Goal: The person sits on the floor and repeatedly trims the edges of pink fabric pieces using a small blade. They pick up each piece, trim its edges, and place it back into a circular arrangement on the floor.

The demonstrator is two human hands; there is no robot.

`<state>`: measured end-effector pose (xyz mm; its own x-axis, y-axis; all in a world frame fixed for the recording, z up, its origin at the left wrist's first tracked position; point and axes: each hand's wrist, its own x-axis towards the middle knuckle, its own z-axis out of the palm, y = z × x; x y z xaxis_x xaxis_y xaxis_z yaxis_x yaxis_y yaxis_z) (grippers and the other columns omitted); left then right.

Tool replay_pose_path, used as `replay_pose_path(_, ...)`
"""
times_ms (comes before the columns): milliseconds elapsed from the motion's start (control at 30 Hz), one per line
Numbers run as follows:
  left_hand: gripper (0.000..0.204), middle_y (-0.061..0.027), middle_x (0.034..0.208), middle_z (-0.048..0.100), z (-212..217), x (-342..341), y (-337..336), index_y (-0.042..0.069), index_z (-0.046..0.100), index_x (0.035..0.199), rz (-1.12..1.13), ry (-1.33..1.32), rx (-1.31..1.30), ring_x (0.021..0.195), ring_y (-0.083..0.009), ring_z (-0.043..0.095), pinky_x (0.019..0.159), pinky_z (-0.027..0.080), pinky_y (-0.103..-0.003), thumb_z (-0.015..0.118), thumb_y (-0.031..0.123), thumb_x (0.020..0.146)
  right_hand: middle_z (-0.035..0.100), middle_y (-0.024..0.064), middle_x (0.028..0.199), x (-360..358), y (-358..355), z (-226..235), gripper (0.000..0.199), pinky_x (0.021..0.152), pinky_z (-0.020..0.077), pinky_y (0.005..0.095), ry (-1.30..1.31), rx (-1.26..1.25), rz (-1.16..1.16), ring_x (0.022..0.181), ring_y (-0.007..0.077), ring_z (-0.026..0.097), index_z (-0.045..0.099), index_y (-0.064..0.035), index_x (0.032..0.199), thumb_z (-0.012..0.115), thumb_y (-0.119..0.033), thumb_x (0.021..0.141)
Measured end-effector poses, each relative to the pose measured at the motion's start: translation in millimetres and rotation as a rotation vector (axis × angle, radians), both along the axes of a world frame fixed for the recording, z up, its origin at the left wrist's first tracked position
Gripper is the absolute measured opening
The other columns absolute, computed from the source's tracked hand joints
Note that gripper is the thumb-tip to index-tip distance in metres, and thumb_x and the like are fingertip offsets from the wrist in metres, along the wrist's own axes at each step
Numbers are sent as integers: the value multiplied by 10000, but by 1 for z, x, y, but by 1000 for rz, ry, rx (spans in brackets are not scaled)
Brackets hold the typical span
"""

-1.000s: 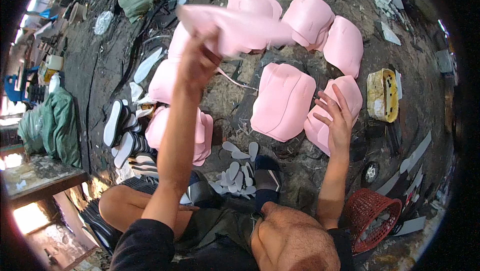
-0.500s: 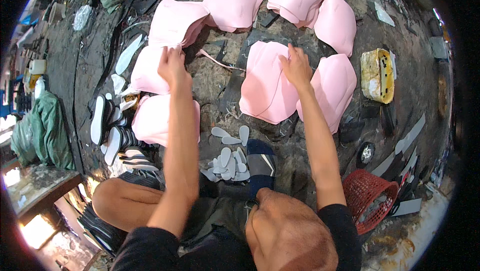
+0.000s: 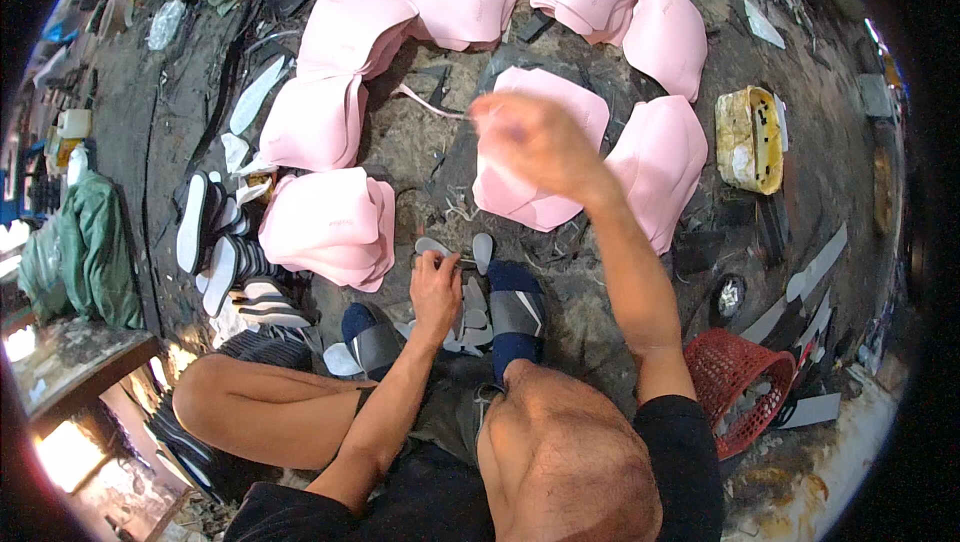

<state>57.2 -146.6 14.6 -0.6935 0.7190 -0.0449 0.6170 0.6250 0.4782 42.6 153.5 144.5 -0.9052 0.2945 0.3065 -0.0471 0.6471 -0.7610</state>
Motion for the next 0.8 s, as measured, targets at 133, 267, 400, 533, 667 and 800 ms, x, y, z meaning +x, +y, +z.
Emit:
replay_pose_path(133, 217, -84, 947, 542, 13, -3, 4, 104, 664, 926, 5, 26, -68, 934, -303, 540, 773, 424, -444, 746, 115, 726, 718, 121, 962, 30, 21, 66, 129, 764, 548, 387, 61, -261, -80, 829, 310, 691, 674, -41, 989, 618, -113, 897)
replay_pose_path(267, 187, -57, 831, 593, 9, -3, 9, 84, 669, 911, 207, -24, 75, 805, -245, 584, 732, 453, -397, 758, 115, 750, 705, 111, 896, 43, -37, 47, 89, 719, 540, 419, -139, -72, 170, 839, 326, 682, 655, -92, 978, 588, -116, 925)
replay_pose_path(400, 163, -37, 771, 675, 3, -13, 4, 10, 663, 895, 642, -541, 384, 659, -81, 579, 595, 460, -244, 762, 116, 820, 711, 105, 960, 71, -74, 12, 174, 830, 525, 390, -305, -356, 417, 900, 292, 678, 696, -108, 1048, 649, -151, 887)
replay_pose_path(533, 223, -66, 842, 682, 19, -29, 3, -18, 636, 984, 831, -948, 715, 739, -109, 623, 638, 520, -271, 763, 54, 815, 708, 35, 972, 77, -29, 28, 197, 801, 505, 274, -22, -510, -353, 882, 135, 649, 680, -47, 1081, 688, -80, 887)
replay_pose_path(667, 210, -71, 914, 688, 12, -35, 17, -28, 656, 1033, 826, -935, 707, 800, -118, 644, 676, 537, -258, 739, 42, 853, 661, 36, 1006, 84, -3, -22, 311, 765, 505, 254, 364, -990, -701, 872, 107, 614, 587, -37, 1159, 704, -33, 872)
replay_pose_path(800, 191, -75, 985, 688, 29, -39, 47, -35, 685, 1027, 820, -964, 662, 802, -130, 651, 682, 540, -246, 733, 38, 858, 642, 65, 1034, 96, -54, -153, 284, 741, 527, 269, 200, -1137, -1182, 869, 144, 632, 540, -47, 1103, 701, -26, 870)
